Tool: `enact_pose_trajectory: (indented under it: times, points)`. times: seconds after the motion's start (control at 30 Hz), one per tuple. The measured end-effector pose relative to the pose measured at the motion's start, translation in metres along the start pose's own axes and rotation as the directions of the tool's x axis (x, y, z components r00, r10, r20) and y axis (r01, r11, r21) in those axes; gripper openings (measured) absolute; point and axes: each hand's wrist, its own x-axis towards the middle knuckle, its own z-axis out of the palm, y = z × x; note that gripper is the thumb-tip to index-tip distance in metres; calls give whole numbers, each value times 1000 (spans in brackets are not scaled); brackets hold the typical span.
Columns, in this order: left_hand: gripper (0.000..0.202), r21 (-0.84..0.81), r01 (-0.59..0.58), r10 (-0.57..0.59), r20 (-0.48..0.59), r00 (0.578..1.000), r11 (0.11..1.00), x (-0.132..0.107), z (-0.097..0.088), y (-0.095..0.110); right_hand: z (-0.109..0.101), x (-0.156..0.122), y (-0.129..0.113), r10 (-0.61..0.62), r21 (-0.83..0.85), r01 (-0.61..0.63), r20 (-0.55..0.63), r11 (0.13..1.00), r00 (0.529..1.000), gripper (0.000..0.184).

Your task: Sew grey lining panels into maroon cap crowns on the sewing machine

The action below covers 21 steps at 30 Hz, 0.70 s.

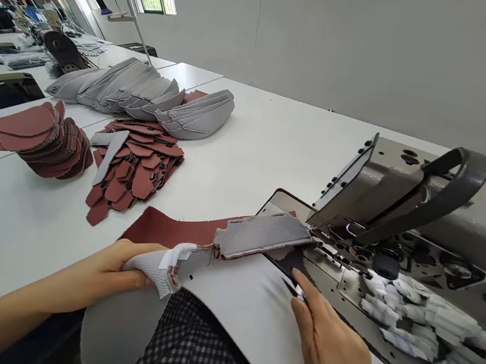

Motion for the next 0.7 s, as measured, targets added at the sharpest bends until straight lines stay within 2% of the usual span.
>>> enact_pose_trajectory:
  times: [0.13, 0.3, 0.43, 0.57, 0.63, 0.7]
  points:
    - [23, -11, -12, 12, -2, 1000, 1000, 0, 0, 0, 14, 29, -19, -6, -36, 4, -64, 999, 998, 46]
    - [27, -18, -25, 25, -1, 1000, 1000, 1, -1, -1, 21, 39, -30, -63, -48, 59, -74, 997, 995, 47]
    - [24, -59, 8, -8, 3, 1000, 998, 5, -5, -8, 12, 34, -40, -117, -60, 109, -165, 992, 979, 40]
    - [24, -101, 5, -9, -40, 999, 995, 12, -9, -13, 10, 22, -50, -232, -47, 227, -159, 973, 960, 33]
    - [24, -54, -31, 26, -84, 996, 998, 6, -17, -9, 14, 11, -42, -227, -25, 226, -123, 974, 966, 33]
    - [26, -26, -58, 52, -185, 981, 998, -13, -35, 2, 18, -2, -25, -181, -25, 179, -80, 983, 980, 36]
